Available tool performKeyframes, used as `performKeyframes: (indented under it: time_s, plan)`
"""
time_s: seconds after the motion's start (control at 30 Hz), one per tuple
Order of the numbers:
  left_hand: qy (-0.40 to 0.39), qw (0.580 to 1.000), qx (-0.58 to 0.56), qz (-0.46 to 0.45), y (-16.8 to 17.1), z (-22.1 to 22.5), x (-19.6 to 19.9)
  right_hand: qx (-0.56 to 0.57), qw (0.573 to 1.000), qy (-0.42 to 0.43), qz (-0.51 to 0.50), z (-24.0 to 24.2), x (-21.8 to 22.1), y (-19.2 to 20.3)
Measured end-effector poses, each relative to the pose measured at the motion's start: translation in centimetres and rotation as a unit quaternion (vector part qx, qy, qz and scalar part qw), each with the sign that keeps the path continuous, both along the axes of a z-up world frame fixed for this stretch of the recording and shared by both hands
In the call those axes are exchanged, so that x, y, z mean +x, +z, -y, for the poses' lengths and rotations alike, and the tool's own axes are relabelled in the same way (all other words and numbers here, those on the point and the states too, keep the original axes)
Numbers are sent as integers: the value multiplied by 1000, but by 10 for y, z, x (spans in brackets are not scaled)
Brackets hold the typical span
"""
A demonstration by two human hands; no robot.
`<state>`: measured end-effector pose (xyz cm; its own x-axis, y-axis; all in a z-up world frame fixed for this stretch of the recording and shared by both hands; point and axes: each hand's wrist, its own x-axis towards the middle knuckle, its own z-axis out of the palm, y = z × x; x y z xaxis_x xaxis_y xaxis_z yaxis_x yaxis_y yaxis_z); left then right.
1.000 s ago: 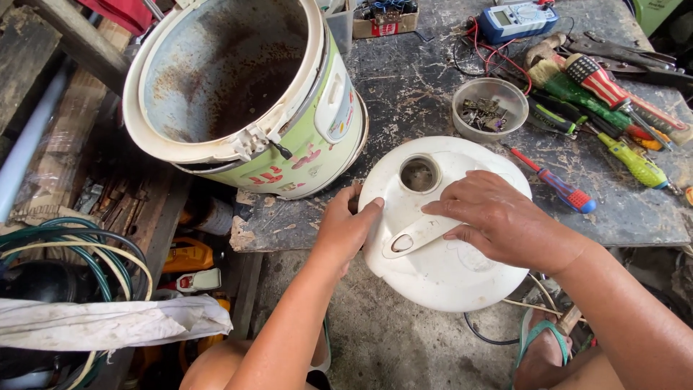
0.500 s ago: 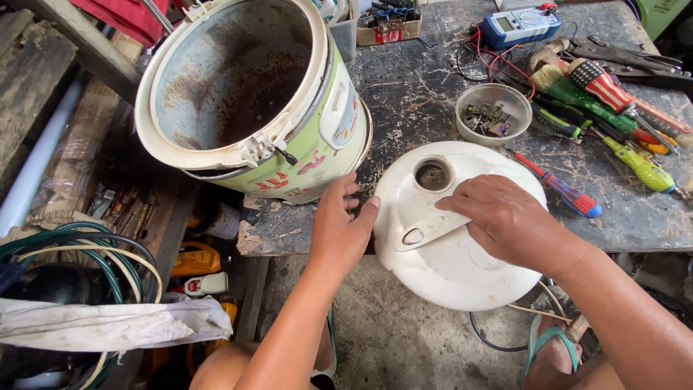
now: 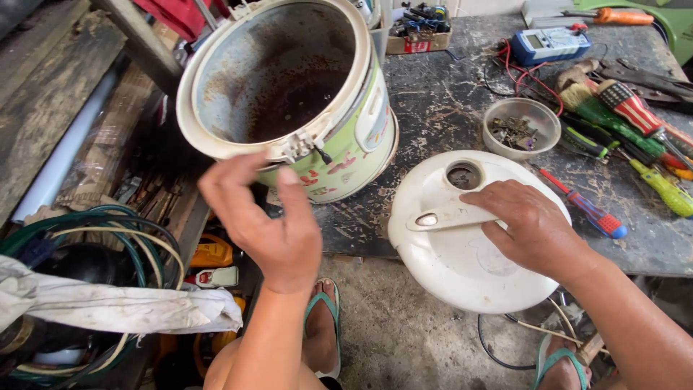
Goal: Repairing a rice cooker by cleaning the base, fastening internal components with a screwdriver, and reassembling the main body.
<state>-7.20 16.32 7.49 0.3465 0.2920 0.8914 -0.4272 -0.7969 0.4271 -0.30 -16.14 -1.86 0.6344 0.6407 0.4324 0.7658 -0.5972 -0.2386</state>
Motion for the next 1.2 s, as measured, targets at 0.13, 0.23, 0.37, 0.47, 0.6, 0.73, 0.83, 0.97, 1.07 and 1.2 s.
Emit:
performKeyframes:
  time_s: [0.13, 0.23, 0.37, 0.47, 0.6, 0.73, 0.83, 0.97, 1.07, 1.2]
  plan:
    - [-32, 973, -227, -16, -21, -40, 26, 11, 1000, -25, 0, -6, 1, -1]
    - [-130, 908, -397, -18, -34, -57, 45, 8, 998, -65, -8, -7, -1, -3]
    - [-171, 888, -424, -45, -34, -58, 51, 9, 996, -93, 10, -8, 0, -3]
    - [-23, 949, -288, -126, -37, -57, 46, 16, 996, -85, 11, -2, 8, -10]
    - [25, 995, -45, -90, -24, -51, 33, 30, 997, -67, 37, 4, 20, -11]
    - [52, 985, 97, -130, -22, -47, 30, 38, 996, -79, 32, 9, 34, -17]
    - [62, 974, 155, -154, -19, -48, 27, 56, 995, -79, 22, 12, 47, -18]
    - [67, 966, 177, -177, -17, -54, 28, 71, 996, -45, 23, 19, 70, -10]
    - [47, 967, 155, -195, -16, -61, 28, 74, 994, -79, -8, 33, 76, -12]
    - [42, 968, 163, -188, -12, -69, 31, 72, 993, -97, 4, 31, 77, -21]
